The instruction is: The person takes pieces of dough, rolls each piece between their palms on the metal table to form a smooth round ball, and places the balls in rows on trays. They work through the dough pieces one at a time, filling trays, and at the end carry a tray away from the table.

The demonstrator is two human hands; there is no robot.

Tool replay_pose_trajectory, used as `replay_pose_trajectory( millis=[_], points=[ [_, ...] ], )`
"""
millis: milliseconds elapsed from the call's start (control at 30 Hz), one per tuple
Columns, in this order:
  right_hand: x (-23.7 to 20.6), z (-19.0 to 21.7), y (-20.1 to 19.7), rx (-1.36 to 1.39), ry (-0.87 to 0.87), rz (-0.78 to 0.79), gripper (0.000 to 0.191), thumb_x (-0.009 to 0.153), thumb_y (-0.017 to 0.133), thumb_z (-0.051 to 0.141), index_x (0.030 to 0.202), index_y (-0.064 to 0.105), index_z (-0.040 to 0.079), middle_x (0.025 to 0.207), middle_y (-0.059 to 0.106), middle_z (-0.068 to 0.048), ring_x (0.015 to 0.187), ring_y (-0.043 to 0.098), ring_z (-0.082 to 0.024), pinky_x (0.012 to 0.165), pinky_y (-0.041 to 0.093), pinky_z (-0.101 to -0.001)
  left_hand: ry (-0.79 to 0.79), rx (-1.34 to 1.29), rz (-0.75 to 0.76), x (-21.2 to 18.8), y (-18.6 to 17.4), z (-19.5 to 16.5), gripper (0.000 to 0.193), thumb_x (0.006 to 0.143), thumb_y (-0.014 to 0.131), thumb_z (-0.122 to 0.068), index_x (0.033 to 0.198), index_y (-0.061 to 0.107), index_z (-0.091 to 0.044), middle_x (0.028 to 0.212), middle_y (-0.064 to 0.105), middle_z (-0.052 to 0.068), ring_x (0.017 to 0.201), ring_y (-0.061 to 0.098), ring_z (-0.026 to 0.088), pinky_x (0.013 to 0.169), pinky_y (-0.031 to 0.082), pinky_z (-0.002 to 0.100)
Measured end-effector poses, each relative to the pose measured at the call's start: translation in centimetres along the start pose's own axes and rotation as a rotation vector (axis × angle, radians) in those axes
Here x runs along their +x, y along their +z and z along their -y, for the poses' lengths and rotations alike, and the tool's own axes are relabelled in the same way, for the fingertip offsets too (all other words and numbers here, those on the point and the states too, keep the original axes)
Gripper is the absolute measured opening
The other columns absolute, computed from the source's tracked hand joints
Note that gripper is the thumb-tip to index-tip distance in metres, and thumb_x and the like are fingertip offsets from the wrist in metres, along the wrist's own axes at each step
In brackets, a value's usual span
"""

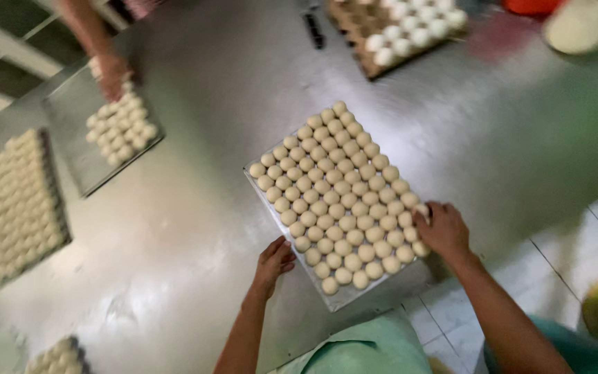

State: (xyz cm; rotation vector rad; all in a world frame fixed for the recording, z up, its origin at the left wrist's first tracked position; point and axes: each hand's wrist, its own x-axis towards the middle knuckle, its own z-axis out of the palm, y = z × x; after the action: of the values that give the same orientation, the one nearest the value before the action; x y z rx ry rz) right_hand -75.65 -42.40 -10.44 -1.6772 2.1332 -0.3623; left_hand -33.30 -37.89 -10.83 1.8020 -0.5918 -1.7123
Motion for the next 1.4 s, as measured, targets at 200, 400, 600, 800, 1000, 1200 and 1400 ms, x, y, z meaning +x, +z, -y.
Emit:
replay_pose_trajectory(
  millis=[200,400,600,800,1000,1200,1400],
  points=[
    [-2.9,-4.6,-5.6,0.029,-0.094,-0.666,0.06,0.097,0.071,0.033,0.142,0.055,-0.003,0.136,0.058,-0.026,0.125,0.053,-0.048,0.105,0.042,-0.0587,0.209,0.153,0.32,0.5,6.4,-0.7,0.073,0.093,0.065,-0.035,0.156,0.036,-0.012,0.14,0.06,0.002,0.117,0.065,0.02,0.099,0.054,0.037],
    [-20.5,-8.3,-2.8,0.132,0.113,-0.89,0.045,0.094,0.072,0.017,0.134,0.057,0.002,0.132,0.059,-0.022,0.124,0.056,-0.043,0.105,0.046,-0.0505,0.296,0.323,0.478,-2.1,3.5,6.3,0.06,0.096,0.064,-0.024,0.149,0.048,-0.001,0.132,0.064,0.012,0.113,0.065,0.022,0.097,0.054,0.037],
    [-49.4,-2.4,14.0,0.259,0.471,-0.593,0.045,0.09,0.065,0.021,0.13,0.059,0.001,0.123,0.061,-0.024,0.112,0.059,-0.044,0.092,0.049,-0.048,0.395,0.344,0.567,-3.5,-0.4,11.7,0.048,0.099,0.063,-0.018,0.14,0.056,0.004,0.127,0.067,0.014,0.113,0.065,0.021,0.1,0.054,0.034],
    [-69.3,7.6,24.8,0.595,1.004,-0.435,0.034,0.089,0.066,0.017,0.121,0.066,0.008,0.114,0.067,-0.016,0.096,0.07,-0.032,0.083,0.059,-0.0425,0.553,0.809,0.633,-6.1,0.9,13.3,0.041,0.1,0.062,-0.015,0.137,0.062,0.004,0.127,0.071,0.018,0.101,0.059,0.025,0.087,0.049,0.037],
    [-74.6,2.7,24.2,0.498,1.567,-0.713,0.057,0.086,0.07,0.023,0.138,0.059,0.003,0.123,0.063,-0.023,0.093,0.067,-0.036,0.086,0.055,-0.0447,0.512,0.991,0.796,-8.8,4.4,19.2,0.036,0.101,0.063,-0.015,0.132,0.062,0.003,0.122,0.068,0.017,0.104,0.063,0.022,0.089,0.052,0.034],
    [-75.1,-5.7,23.5,0.889,2.358,-1.075,0.071,0.099,0.068,0.034,0.146,0.039,-0.012,0.136,0.06,-0.022,0.116,0.06,-0.036,0.097,0.05,-0.0477,0.424,1.362,1.425,-14.2,9.5,31.5,0.031,0.097,0.066,-0.016,0.127,0.066,-0.007,0.123,0.069,0.009,0.103,0.07,0.023,0.087,0.058,0.036],
    [-75.9,-3.8,24.1,1.308,1.571,-1.779,0.059,0.096,0.061,0.002,0.15,0.039,0.007,0.14,0.055,-0.009,0.12,0.054,-0.024,0.101,0.046,-0.0367,0.602,1.273,1.488,-18.4,19.0,39.4,0.025,0.096,0.064,-0.015,0.118,0.069,-0.005,0.104,0.073,0.017,0.096,0.072,0.029,0.085,0.057,0.037]
  ],
)
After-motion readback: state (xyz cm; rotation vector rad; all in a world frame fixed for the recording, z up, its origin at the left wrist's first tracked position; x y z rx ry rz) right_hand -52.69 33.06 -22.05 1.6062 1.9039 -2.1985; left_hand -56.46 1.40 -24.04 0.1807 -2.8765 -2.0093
